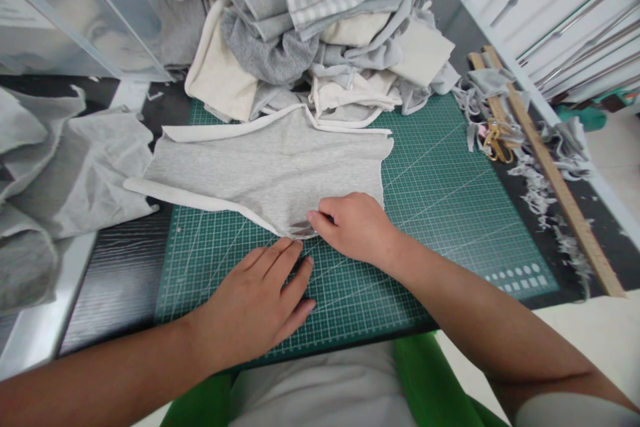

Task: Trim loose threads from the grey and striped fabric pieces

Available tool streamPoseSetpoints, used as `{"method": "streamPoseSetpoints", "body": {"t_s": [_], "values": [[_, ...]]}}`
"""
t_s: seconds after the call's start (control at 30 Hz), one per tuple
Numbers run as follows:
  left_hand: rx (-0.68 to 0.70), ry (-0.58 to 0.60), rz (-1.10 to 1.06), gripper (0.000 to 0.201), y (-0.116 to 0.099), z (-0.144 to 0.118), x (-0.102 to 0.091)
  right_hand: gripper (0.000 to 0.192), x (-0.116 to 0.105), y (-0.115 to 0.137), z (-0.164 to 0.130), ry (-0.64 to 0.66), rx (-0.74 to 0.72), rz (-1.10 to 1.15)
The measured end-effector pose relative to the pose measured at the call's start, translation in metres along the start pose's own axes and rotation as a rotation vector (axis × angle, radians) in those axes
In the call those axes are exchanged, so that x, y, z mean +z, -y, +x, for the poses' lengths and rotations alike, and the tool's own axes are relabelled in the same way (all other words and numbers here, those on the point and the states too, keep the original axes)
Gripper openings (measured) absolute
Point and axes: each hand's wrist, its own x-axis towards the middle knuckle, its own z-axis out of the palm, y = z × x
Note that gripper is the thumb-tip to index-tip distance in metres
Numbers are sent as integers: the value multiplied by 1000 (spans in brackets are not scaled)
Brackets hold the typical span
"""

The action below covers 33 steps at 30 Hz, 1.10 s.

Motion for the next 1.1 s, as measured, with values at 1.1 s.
{"method": "streamPoseSetpoints", "body": {"t_s": [1.1], "values": [[-227,-297,-247,15,32,21,7,36,-14,-8,1,138,-32,383]]}}
